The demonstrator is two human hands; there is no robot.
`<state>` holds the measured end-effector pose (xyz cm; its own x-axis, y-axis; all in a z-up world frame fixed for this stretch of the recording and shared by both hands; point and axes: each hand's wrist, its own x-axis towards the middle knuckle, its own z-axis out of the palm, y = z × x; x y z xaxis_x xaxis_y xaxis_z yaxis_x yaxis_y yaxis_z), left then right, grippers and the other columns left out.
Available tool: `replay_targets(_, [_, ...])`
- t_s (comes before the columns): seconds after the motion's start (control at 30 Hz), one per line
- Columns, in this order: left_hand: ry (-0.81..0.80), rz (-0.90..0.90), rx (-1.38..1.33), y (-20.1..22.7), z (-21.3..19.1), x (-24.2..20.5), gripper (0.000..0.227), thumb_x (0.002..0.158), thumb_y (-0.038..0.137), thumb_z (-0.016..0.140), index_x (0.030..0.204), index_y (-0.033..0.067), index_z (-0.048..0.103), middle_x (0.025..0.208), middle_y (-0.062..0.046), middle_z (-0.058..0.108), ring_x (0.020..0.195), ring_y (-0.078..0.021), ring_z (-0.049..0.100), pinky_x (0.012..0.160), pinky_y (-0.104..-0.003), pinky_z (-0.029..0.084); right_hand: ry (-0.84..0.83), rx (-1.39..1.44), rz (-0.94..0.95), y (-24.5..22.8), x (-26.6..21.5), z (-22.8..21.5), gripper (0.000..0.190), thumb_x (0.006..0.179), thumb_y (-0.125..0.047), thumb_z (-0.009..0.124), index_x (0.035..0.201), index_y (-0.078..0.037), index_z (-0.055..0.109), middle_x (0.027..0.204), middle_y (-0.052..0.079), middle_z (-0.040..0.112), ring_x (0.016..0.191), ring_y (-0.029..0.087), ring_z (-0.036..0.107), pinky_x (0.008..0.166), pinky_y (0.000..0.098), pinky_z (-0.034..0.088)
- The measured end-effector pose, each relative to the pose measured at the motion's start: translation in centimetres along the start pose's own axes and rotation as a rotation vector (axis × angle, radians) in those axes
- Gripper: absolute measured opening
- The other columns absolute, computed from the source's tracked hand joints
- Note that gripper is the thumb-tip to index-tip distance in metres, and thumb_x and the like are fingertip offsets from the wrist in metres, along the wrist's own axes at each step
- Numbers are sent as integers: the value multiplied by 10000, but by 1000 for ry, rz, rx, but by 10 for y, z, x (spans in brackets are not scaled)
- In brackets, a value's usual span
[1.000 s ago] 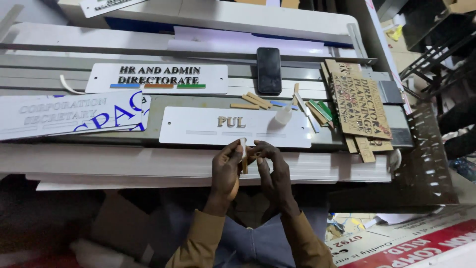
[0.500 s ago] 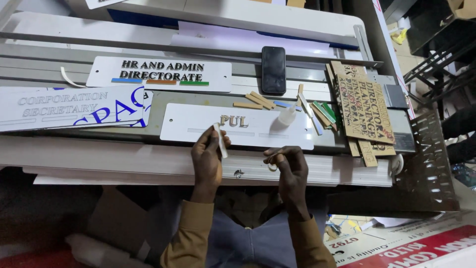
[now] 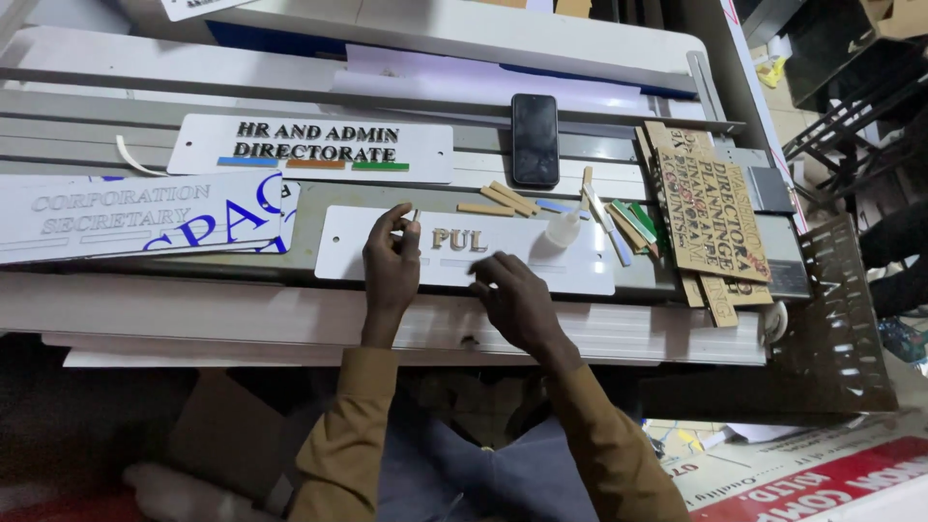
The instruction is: The person applies glue from a small bottle to the back of individual letters and places them onto a white rectangular board. They then apply glue to a long, thin orange strip and attach it horizontally below the letters on the board.
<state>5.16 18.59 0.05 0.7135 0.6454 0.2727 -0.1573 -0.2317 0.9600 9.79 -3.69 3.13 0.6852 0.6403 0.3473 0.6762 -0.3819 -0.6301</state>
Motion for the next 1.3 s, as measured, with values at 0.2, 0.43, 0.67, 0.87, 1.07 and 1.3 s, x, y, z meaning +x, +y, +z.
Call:
replay_targets(0.2, [-35,-33,120,-1,-1,6,378,1160,259,662,1446,18,715,1080,-162,749,852,-250,745,746,-426,615,-168,-276,-62,-12,54,16,193,1042,-116,744,1209,-194,798,1031,104,775,936,361,791,714,533,673])
replay_targets(0.43, [-33,-6,239,9,2,8,349,1177,278,628,1390,27,745,1084,-221,769,969,-418,794,837,-534,665,-208,-396,-118,0,57,26,207,1023,-135,718,1188,-236,791,969,90,775,800,347,803,589,504,645])
replay_targets(0.67, [-68,-17,197,15,-2,4,366,1186,257,610,1417,-6,716,1105,-263,758,974,-444,793,827,-550,662,-247,-309,-132,9,53,23,276,1062,-103,625,1248,-236,780,994,130,766,818,371,787,598,518,648])
replay_targets(0.87, [-78,5,179,17,-2,5,347,1194,246,613,1407,-8,716,1099,-257,754,989,-443,798,825,-548,666,-261,-359,-120,3,53,24,253,1046,-119,649,1263,-228,720,1001,117,739,846,363,779,609,514,647])
replay_targets(1.07, [-77,-13,163,17,-4,2,329,1183,240,628,1388,3,728,1087,-236,759,907,-384,795,778,-523,651,-273,-272,-104,14,50,25,201,1058,-120,641,1176,-251,739,966,99,732,883,369,772,647,512,654])
replay_targets(1.3, [-74,3,154,10,-2,2,318,1181,242,630,1373,14,740,1078,-234,764,885,-384,791,764,-512,643,-238,-298,-97,7,51,25,217,1040,-121,720,1220,-242,719,971,104,739,908,368,784,678,523,662])
